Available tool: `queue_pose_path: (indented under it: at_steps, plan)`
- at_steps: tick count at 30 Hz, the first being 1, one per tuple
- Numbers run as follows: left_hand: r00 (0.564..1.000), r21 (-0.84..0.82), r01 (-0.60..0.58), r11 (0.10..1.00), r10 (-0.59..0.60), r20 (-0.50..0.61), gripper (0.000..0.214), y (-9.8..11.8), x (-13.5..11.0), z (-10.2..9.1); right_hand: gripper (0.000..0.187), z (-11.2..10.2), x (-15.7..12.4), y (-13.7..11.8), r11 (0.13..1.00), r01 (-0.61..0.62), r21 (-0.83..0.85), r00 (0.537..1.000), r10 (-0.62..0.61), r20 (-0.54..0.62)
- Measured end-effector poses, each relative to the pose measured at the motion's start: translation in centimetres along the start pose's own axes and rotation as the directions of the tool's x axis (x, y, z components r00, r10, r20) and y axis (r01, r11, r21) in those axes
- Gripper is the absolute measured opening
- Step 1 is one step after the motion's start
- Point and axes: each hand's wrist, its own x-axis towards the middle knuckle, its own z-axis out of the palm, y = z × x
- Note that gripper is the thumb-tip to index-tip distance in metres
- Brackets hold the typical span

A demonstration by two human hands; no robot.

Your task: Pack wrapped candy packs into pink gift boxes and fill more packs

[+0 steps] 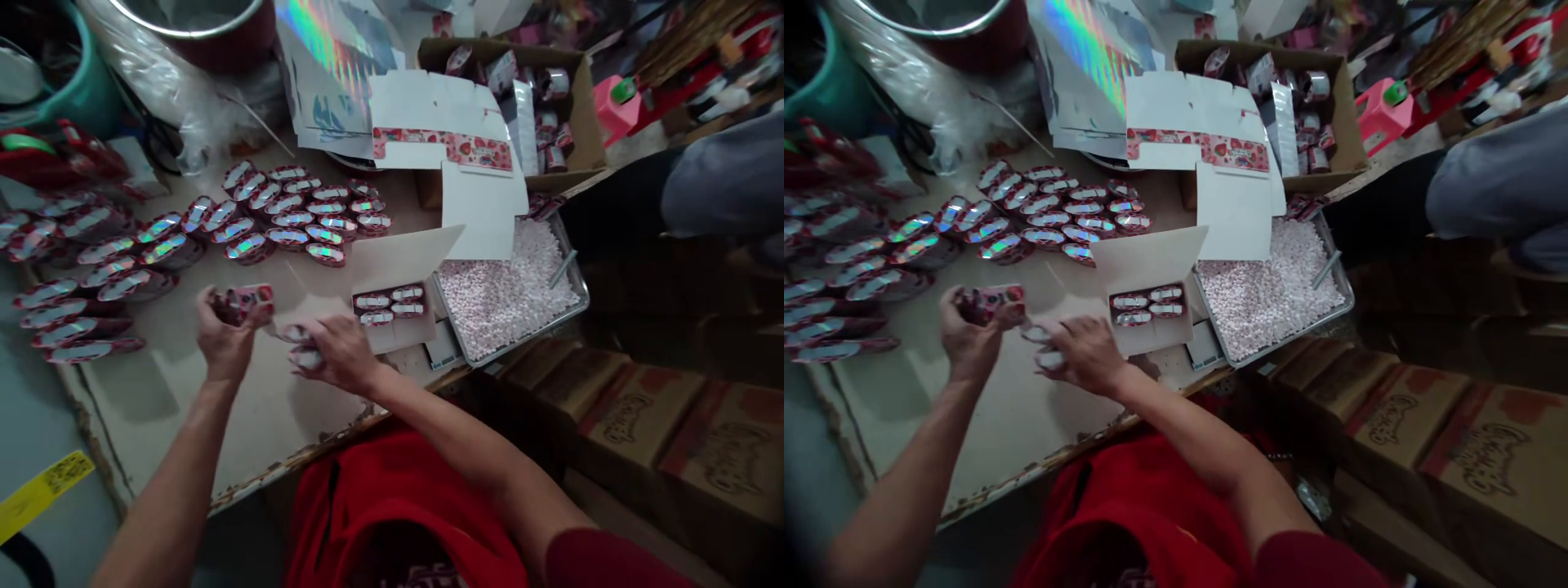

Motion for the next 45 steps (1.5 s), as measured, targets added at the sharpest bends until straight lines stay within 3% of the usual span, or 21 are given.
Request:
queue_pose_path:
  at_steps: [3, 5, 7, 9, 11, 12, 13, 19, 22, 24, 26, 28, 29, 31, 33, 37, 39, 42, 45]
  plan:
    - [0.970, -0.231, -0.115, 0.966, 0.159, 0.182, 0.095, 5.6, -7.5, 3.2, 0.081, -4.8, -8.6, 3.7, 0.993, -0.115, -0.006, 0.982, 0.112, -0.153]
    - [0.910, -0.258, -0.290, 0.921, 0.349, 0.222, 0.092, 8.2, -11.1, 6.1, 0.081, -6.4, -12.1, 7.8, 0.984, -0.174, -0.036, 0.973, 0.167, -0.157]
    - [0.811, -0.187, -0.471, 0.862, 0.506, 0.294, 0.087, 9.2, -13.2, 8.9, 0.075, -6.8, -13.6, 11.6, 0.985, -0.157, -0.071, 0.985, 0.152, -0.078]
    - [0.679, -0.080, -0.616, 0.784, 0.580, 0.450, 0.077, 9.0, -14.1, 10.8, 0.067, -6.4, -14.1, 14.0, 0.986, -0.110, -0.125, 0.993, 0.115, 0.028]
    - [0.552, 0.006, -0.718, 0.696, 0.564, 0.614, 0.067, 8.5, -14.3, 11.8, 0.061, -5.9, -14.1, 14.8, 0.976, -0.085, -0.199, 0.987, 0.110, 0.120]
    - [0.516, 0.046, -0.747, 0.664, 0.534, 0.670, 0.064, 8.4, -14.3, 12.1, 0.061, -5.6, -14.0, 14.8, 0.968, -0.086, -0.234, 0.981, 0.124, 0.150]
    - [0.507, 0.090, -0.759, 0.644, 0.499, 0.703, 0.063, 8.5, -14.4, 12.3, 0.061, -5.3, -14.0, 14.7, 0.959, -0.097, -0.266, 0.976, 0.144, 0.162]
    - [0.647, 0.338, -0.691, 0.640, 0.337, 0.684, 0.067, 9.9, -15.9, 13.3, 0.064, -4.5, -13.6, 14.0, 0.912, -0.160, -0.377, 0.975, 0.204, 0.082]
    - [0.697, 0.369, -0.640, 0.674, 0.308, 0.647, 0.067, 10.0, -16.6, 13.2, 0.060, -5.9, -14.2, 13.7, 0.923, -0.177, -0.341, 0.978, 0.205, 0.048]
    - [0.723, 0.322, -0.615, 0.720, 0.350, 0.596, 0.067, 9.8, -16.3, 12.8, 0.054, -7.2, -14.8, 13.8, 0.932, -0.265, -0.249, 0.964, 0.264, -0.039]
    - [0.816, 0.309, -0.521, 0.795, 0.360, 0.452, 0.068, 9.6, -15.2, 12.4, 0.053, -8.1, -15.0, 14.6, 0.906, -0.409, -0.106, 0.908, 0.393, -0.142]
    - [0.926, 0.340, -0.339, 0.877, 0.246, 0.287, 0.072, 9.4, -13.6, 12.2, 0.059, -7.9, -14.5, 15.8, 0.843, -0.535, 0.048, 0.826, 0.535, -0.178]
    - [0.952, 0.359, -0.252, 0.899, 0.162, 0.261, 0.073, 9.4, -12.8, 12.3, 0.060, -7.5, -14.1, 16.5, 0.816, -0.567, 0.107, 0.800, 0.577, -0.165]
    - [0.943, 0.393, -0.178, 0.902, 0.042, 0.330, 0.069, 9.2, -11.6, 12.4, 0.056, -6.2, -13.0, 17.4, 0.798, -0.577, 0.175, 0.790, 0.599, -0.130]
    - [0.922, 0.423, -0.176, 0.889, -0.002, 0.387, 0.059, 8.8, -11.4, 12.0, 0.052, -4.8, -12.1, 17.5, 0.812, -0.555, 0.179, 0.810, 0.577, -0.105]
    - [0.986, 0.461, -0.037, 0.887, -0.041, 0.160, 0.055, 6.8, -13.3, 9.1, 0.056, -2.9, -11.0, 14.7, 0.883, -0.448, 0.137, 0.891, 0.453, -0.004]
    - [0.996, 0.445, 0.042, 0.894, -0.073, 0.053, 0.055, 5.3, -14.5, 7.4, 0.059, -2.0, -10.5, 12.9, 0.916, -0.372, 0.150, 0.927, 0.373, 0.024]
    - [0.995, 0.371, 0.100, 0.923, -0.088, -0.049, 0.056, 3.2, -15.9, 6.3, 0.058, -0.5, -10.0, 11.5, 0.917, -0.339, 0.212, 0.939, 0.345, 0.009]
    - [0.991, 0.225, 0.058, 0.973, -0.029, -0.129, 0.059, 1.9, -16.9, 6.6, 0.054, 0.4, -10.1, 11.7, 0.890, -0.343, 0.302, 0.931, 0.365, -0.018]
